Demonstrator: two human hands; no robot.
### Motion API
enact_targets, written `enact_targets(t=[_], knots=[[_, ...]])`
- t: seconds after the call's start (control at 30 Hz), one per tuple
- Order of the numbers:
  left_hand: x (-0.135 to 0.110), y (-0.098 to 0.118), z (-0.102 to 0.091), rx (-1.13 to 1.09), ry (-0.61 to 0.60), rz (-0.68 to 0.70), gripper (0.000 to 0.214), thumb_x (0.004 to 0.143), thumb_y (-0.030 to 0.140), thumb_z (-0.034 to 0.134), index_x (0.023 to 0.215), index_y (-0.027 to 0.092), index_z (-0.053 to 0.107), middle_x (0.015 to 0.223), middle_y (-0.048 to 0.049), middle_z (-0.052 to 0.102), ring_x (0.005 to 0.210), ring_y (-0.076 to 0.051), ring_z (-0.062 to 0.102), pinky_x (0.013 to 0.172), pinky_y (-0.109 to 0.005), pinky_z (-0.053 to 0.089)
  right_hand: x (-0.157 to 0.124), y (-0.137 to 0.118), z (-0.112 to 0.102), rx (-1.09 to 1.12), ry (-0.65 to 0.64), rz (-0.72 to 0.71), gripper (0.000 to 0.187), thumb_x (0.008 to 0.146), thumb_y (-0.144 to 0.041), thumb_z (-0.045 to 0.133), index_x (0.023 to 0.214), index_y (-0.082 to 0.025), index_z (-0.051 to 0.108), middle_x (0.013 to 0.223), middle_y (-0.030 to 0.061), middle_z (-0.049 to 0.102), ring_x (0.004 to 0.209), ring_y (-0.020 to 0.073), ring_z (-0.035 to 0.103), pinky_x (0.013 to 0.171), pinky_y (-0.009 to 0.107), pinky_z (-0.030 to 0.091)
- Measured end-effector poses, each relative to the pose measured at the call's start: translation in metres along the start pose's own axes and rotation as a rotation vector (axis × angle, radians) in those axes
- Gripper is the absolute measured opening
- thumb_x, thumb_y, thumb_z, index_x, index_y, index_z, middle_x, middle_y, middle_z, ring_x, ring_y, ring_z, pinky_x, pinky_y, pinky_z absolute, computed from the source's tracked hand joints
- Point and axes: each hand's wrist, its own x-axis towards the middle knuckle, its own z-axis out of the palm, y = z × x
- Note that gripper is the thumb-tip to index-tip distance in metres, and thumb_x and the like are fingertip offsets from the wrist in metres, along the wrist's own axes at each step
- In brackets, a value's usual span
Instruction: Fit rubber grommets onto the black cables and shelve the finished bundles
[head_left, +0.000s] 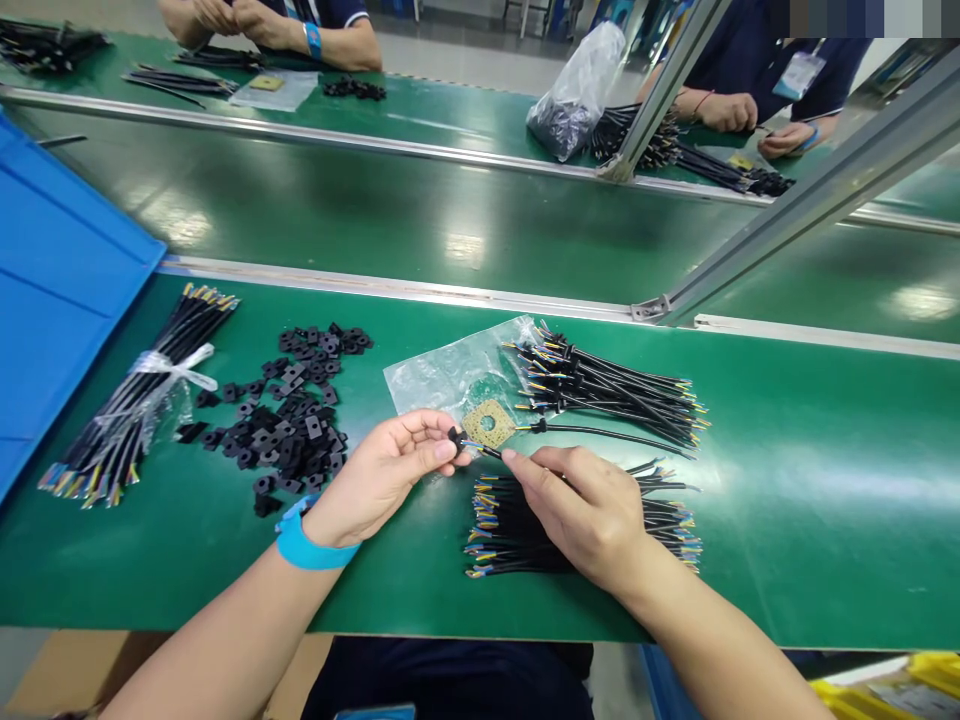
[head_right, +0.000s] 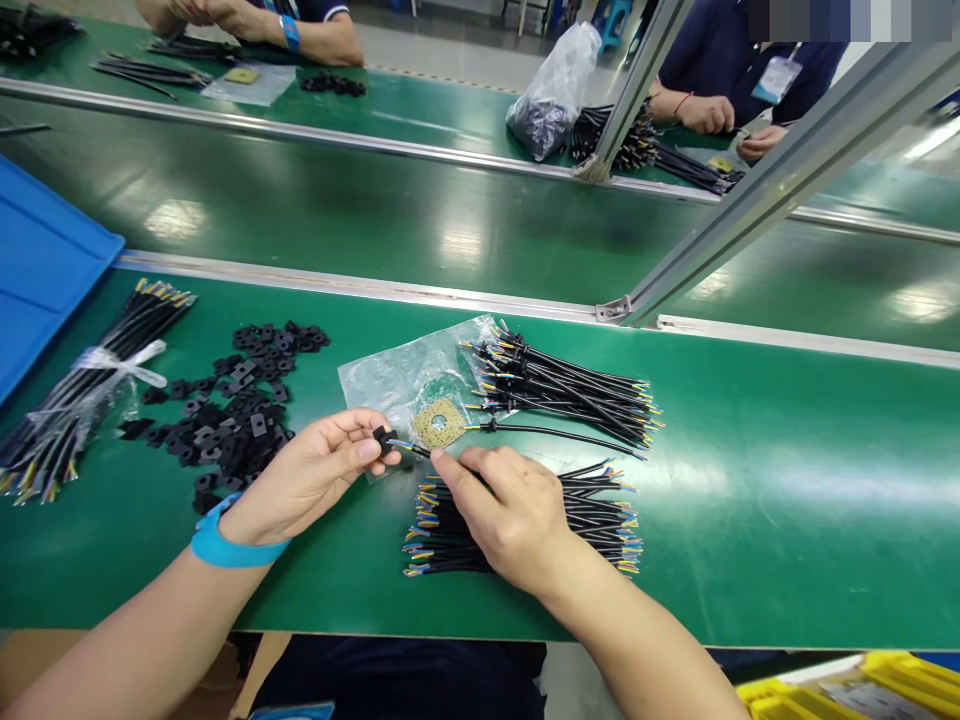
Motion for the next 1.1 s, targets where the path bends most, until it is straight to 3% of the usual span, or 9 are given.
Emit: enact_targets(t=[0.2, 0.33, 0.53, 0.7, 0.87, 1.03, 1.1], knots=[[-0.004, 0.002, 0.001, 0.217, 0.045, 0.075, 0.022, 0.077, 0.028, 0.089, 0.092, 0.019, 0.076, 0.082, 0.0006, 0.079, 0.078, -0.008, 0.076, 0.075, -0.01, 0.058, -0.002, -0.003, -0.007, -0.028, -0.039, -0.041, 0.028, 0.095, -0.007, 0.064, 0.123, -0.009, 0.071, 0.092, 0.0073, 0.074, 0.072, 0.0155, 0.06, 0.065, 0.029, 0.05], [-0.003, 0.002, -0.001, 0.201, 0.017, 0.059, 0.021, 0.078, 0.029, 0.089, 0.091, 0.02, 0.076, 0.078, 0.0009, 0.078, 0.076, -0.009, 0.076, 0.074, -0.012, 0.059, -0.002, -0.003, -0.01, -0.052, -0.069, -0.068, 0.028, 0.095, -0.008, 0.065, 0.122, -0.007, 0.071, 0.093, 0.0085, 0.074, 0.073, 0.0162, 0.06, 0.067, 0.03, 0.052], [-0.003, 0.002, -0.001, 0.239, 0.042, 0.089, 0.022, 0.078, 0.03, 0.089, 0.091, 0.019, 0.075, 0.081, -0.001, 0.079, 0.078, -0.012, 0.078, 0.075, -0.015, 0.061, 0.002, -0.005, -0.015, -0.051, -0.025, -0.051, 0.024, 0.096, -0.007, 0.063, 0.118, -0.009, 0.073, 0.089, 0.0062, 0.075, 0.07, 0.0131, 0.06, 0.067, 0.028, 0.051], [-0.005, 0.002, 0.006, 0.368, 0.1, 0.16, 0.023, 0.077, 0.029, 0.088, 0.091, 0.017, 0.075, 0.078, -0.003, 0.079, 0.071, -0.013, 0.075, 0.067, -0.017, 0.061, 0.009, -0.008, -0.024, -0.076, 0.032, -0.169, 0.021, 0.097, -0.011, 0.061, 0.111, -0.008, 0.076, 0.085, 0.0056, 0.075, 0.072, 0.0133, 0.063, 0.062, 0.028, 0.048], [-0.005, 0.004, 0.006, 0.388, 0.105, 0.158, 0.022, 0.078, 0.032, 0.087, 0.089, 0.017, 0.075, 0.076, -0.0041, 0.078, 0.07, -0.015, 0.075, 0.068, -0.021, 0.062, 0.011, -0.005, -0.029, -0.064, 0.04, -0.243, 0.022, 0.099, -0.013, 0.058, 0.106, -0.015, 0.079, 0.084, 0.0028, 0.076, 0.07, 0.0111, 0.065, 0.061, 0.025, 0.051], [-0.006, 0.003, -0.001, 0.446, 0.045, 0.287, 0.016, 0.08, 0.028, 0.085, 0.086, 0.019, 0.075, 0.108, -0.0085, 0.079, 0.094, -0.019, 0.076, 0.079, -0.026, 0.063, 0.012, -0.004, -0.029, -0.049, 0.021, -0.219, 0.02, 0.098, -0.014, 0.061, 0.109, -0.017, 0.077, 0.085, 0.0026, 0.077, 0.071, 0.0109, 0.066, 0.06, 0.025, 0.051], [-0.008, 0.002, -0.002, 0.518, 0.05, 0.374, 0.012, 0.081, 0.026, 0.084, 0.083, 0.021, 0.073, 0.109, -0.0068, 0.078, 0.099, -0.02, 0.075, 0.083, -0.027, 0.062, 0.013, -0.004, -0.028, -0.082, 0.032, -0.222, 0.02, 0.098, -0.013, 0.059, 0.106, -0.018, 0.078, 0.085, 0.0016, 0.077, 0.071, 0.01, 0.065, 0.06, 0.024, 0.05]])
